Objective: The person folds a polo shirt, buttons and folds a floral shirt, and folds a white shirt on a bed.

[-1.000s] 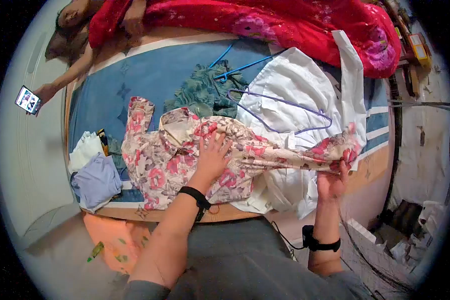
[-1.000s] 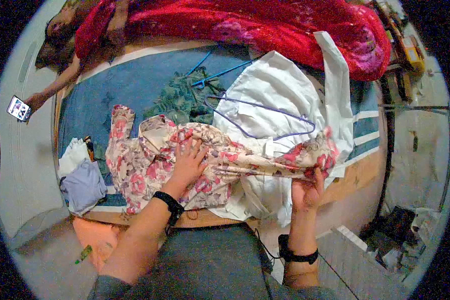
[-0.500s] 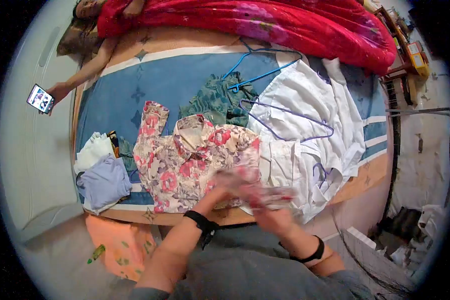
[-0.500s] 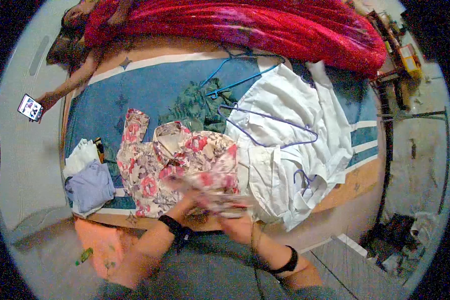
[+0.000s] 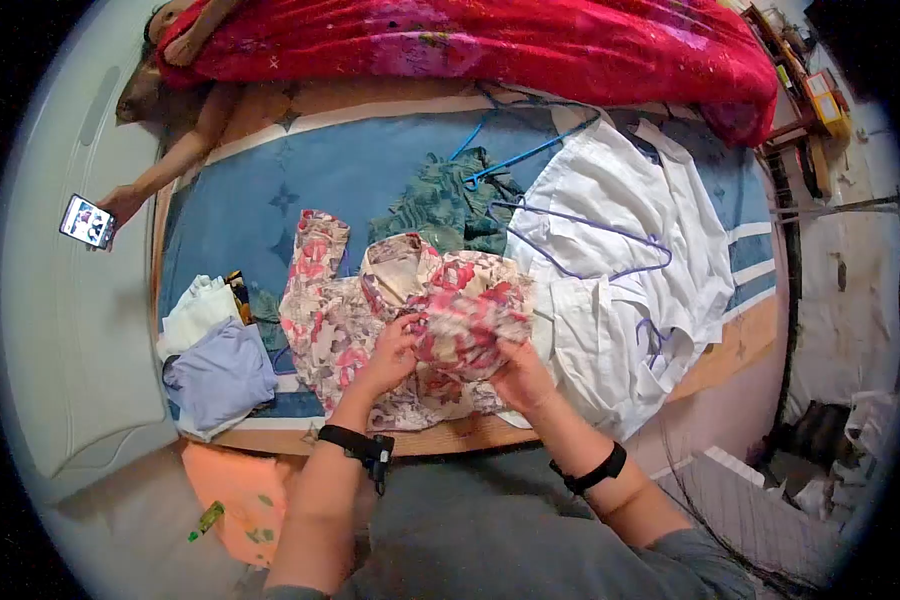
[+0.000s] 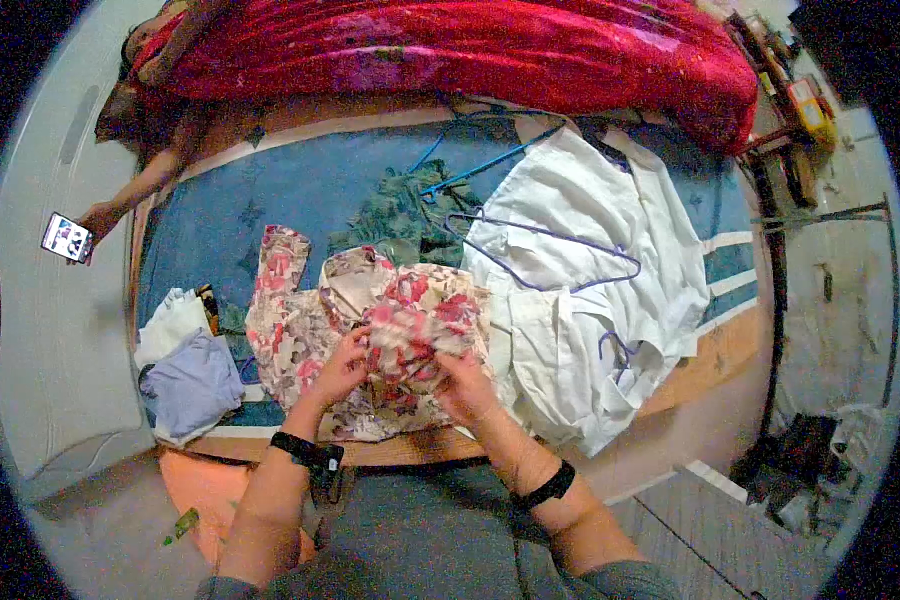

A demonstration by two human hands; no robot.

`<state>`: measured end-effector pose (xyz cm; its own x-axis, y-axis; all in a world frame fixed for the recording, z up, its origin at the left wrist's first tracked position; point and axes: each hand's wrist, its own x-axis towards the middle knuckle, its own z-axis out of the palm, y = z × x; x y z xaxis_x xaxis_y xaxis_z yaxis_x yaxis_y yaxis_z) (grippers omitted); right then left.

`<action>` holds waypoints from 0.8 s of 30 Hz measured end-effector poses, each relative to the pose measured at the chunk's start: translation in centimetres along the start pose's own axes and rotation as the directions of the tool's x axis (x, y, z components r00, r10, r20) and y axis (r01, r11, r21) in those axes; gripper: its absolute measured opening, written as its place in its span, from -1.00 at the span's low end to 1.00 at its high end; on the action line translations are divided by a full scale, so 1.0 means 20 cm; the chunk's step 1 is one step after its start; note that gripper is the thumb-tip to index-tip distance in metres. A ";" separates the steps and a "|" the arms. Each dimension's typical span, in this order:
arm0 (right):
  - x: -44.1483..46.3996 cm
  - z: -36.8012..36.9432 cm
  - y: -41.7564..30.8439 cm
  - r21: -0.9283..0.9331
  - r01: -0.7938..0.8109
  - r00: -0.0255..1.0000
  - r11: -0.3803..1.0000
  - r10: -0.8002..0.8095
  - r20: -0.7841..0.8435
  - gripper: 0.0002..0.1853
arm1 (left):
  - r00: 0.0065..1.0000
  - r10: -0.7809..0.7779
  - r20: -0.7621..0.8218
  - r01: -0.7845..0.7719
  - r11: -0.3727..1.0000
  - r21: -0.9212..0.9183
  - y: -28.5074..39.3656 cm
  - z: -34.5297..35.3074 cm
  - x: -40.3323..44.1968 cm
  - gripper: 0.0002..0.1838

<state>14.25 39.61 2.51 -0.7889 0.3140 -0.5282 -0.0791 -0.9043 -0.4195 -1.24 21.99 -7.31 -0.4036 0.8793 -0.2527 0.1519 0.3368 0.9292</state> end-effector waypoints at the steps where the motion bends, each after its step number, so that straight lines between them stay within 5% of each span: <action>1: 0.01 -0.03 -0.02 0.062 0.026 0.999 0.998 -0.023 -0.035 -0.64 | 0.998 -0.029 -0.060 0.025 0.997 -0.071 -0.05 0.00 0.01 -0.68; 3: 0.08 -0.21 0.01 -0.039 -0.005 0.986 0.999 -0.002 -0.170 -0.64 | 0.988 -0.004 -0.156 -0.010 0.996 -0.085 -0.06 0.00 0.00 -0.75; 5: 0.11 -0.39 0.06 -0.134 -0.058 0.957 0.989 0.016 -0.290 -0.64 | 0.955 -0.092 -0.282 0.142 0.976 0.163 -0.01 -0.01 -0.02 -0.77; 7: 0.10 -0.50 0.13 -0.397 -0.228 0.787 0.889 -0.071 -0.612 -0.61 | 0.906 -0.118 -0.406 0.205 0.963 0.176 0.02 -0.10 -0.09 -0.76; 9: 0.08 -0.54 0.15 -0.605 -0.105 0.831 0.789 -0.264 -0.489 -0.57 | 0.725 -0.117 -0.678 0.355 0.908 0.223 -0.09 -0.23 -0.18 -0.72; 10: 0.07 -0.55 0.17 -0.607 -0.112 0.845 0.787 -0.246 -0.475 -0.57 | 0.618 0.061 -0.784 0.462 0.778 0.425 -0.12 -0.31 -0.26 -0.67; 11: 0.05 -0.51 0.16 -0.737 -0.060 0.846 0.674 -0.357 -0.395 -0.55 | 0.603 0.061 -0.796 0.478 0.771 0.421 -0.21 -0.38 -0.35 -0.67; 13: 0.05 -0.49 0.18 -0.845 -0.004 0.847 0.534 -0.448 -0.287 -0.53 | 0.234 -0.133 -0.963 0.646 0.762 0.052 -0.45 -0.46 -0.52 -0.64; 14: 0.05 -0.48 0.19 -0.920 0.043 0.856 0.389 -0.489 -0.166 -0.54 | 0.218 -0.132 -0.967 0.651 0.758 0.043 -0.48 -0.49 -0.55 -0.64; 15: 0.07 -0.45 0.21 -0.968 0.094 0.859 0.233 -0.510 -0.040 -0.54 | 0.233 -0.507 -0.830 0.560 0.768 -0.312 -0.50 -0.53 -0.57 -0.61; 16: 0.08 -0.44 0.25 -0.873 0.058 0.891 0.485 -0.419 -0.173 -0.58 | 0.295 -0.782 -0.549 0.460 0.620 -0.636 -0.54 -0.56 -0.60 -0.58; 17: 0.09 -0.36 0.26 -0.877 0.058 0.896 0.477 -0.413 -0.165 -0.58 | 0.286 -0.785 -0.549 0.453 0.616 -0.644 -0.55 -0.56 -0.61 -0.58; 19: 0.08 -0.22 0.26 -0.964 -0.010 0.957 0.264 -0.276 -0.086 -0.59 | 0.361 -0.717 -0.596 0.524 0.685 -0.507 -0.53 -0.52 -0.58 -0.53; 21: 0.14 -0.21 0.33 -0.971 0.038 0.964 0.236 -0.265 -0.027 -0.65 | 0.399 -0.695 -0.598 0.497 0.712 -0.495 -0.43 -0.53 -0.57 -0.64; 23: 0.20 -0.06 0.38 -0.972 0.061 0.994 0.229 -0.101 0.038 -0.71 | 0.591 -0.545 -0.595 0.678 0.735 0.000 -0.37 -0.57 -0.59 -0.76; 24: 0.23 0.03 0.39 -0.982 0.087 0.992 0.166 -0.100 0.071 -0.74 | 0.614 -0.303 -0.728 0.642 0.729 0.238 -0.35 -0.54 -0.59 -0.85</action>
<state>9.66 33.73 -2.66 -0.8186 0.3814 -0.4295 0.5164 0.1612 -0.8410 -7.29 5.56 -7.90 -0.9512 0.1929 -0.2408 0.0662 0.8898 0.4515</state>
